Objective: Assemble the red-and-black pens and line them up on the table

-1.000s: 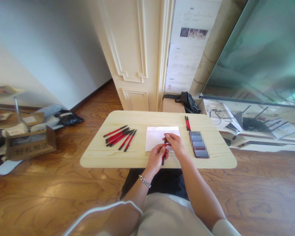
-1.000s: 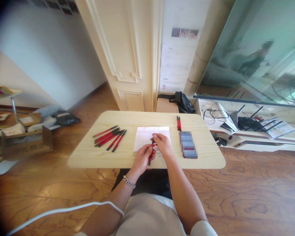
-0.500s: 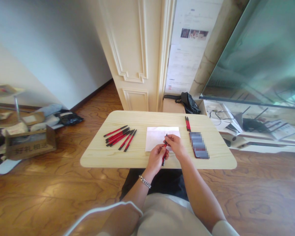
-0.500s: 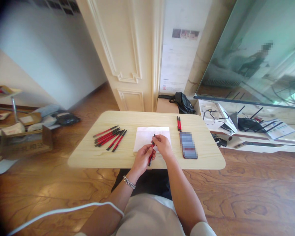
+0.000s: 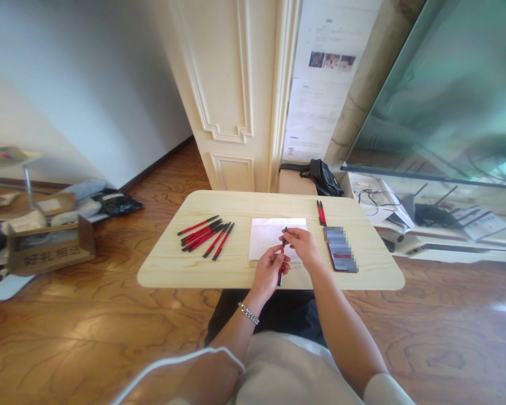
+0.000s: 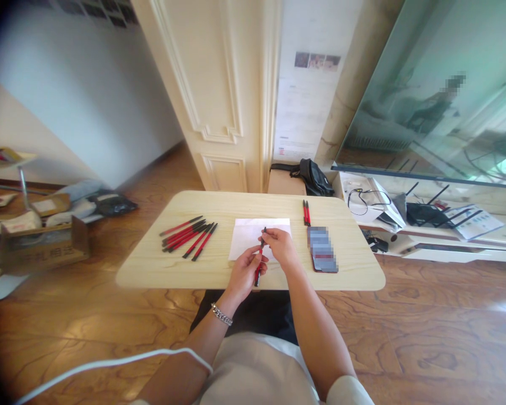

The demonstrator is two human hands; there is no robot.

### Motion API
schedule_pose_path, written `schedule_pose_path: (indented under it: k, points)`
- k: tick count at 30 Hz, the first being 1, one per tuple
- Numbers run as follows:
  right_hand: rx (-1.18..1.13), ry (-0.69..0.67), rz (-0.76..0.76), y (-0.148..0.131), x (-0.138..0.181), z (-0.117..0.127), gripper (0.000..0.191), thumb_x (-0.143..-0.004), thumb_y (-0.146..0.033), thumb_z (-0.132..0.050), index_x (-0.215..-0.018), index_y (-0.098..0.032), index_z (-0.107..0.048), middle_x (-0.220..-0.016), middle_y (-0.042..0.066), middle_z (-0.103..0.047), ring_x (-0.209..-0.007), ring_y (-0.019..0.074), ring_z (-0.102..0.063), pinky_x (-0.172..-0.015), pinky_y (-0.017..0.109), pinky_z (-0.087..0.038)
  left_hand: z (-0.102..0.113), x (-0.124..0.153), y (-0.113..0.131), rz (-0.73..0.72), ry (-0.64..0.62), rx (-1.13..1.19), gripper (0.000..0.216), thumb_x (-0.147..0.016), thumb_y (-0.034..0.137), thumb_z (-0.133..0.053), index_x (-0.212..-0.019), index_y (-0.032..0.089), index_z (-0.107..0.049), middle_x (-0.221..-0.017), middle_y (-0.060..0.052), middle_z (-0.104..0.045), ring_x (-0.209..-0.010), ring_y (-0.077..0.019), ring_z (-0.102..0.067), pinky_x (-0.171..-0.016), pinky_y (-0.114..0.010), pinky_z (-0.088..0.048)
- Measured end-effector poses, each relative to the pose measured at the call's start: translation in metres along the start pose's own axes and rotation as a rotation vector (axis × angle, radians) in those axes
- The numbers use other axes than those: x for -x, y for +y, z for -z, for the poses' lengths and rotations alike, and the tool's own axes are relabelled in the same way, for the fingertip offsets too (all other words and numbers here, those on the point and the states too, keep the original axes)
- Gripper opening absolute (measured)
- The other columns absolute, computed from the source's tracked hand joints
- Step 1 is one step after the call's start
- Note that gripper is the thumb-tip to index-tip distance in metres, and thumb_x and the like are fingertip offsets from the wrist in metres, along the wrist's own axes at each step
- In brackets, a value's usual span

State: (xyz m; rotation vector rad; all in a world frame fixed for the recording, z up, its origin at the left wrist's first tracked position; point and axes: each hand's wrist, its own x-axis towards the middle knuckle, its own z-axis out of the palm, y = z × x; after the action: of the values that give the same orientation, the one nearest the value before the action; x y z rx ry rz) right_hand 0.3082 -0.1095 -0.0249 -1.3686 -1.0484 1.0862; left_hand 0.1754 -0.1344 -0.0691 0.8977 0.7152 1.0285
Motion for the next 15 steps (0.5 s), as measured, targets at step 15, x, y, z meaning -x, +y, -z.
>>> schedule_pose_path:
  k: [15]
  points:
    - [0.146,0.130,0.025,-0.002,-0.031,0.003,0.036,-0.071,-0.043,-0.066,-0.094,-0.015,-0.066,-0.070,0.004,-0.067,-0.061,0.0134,-0.059,-0.056,0.024,-0.041,0.005,0.019,0.004,-0.026,0.010,-0.075,0.035,-0.084,0.043,-0.058,-0.109,0.018,-0.055,-0.073,-0.001,-0.060,-0.054,-0.0095,-0.055,-0.050,-0.022,-0.041]
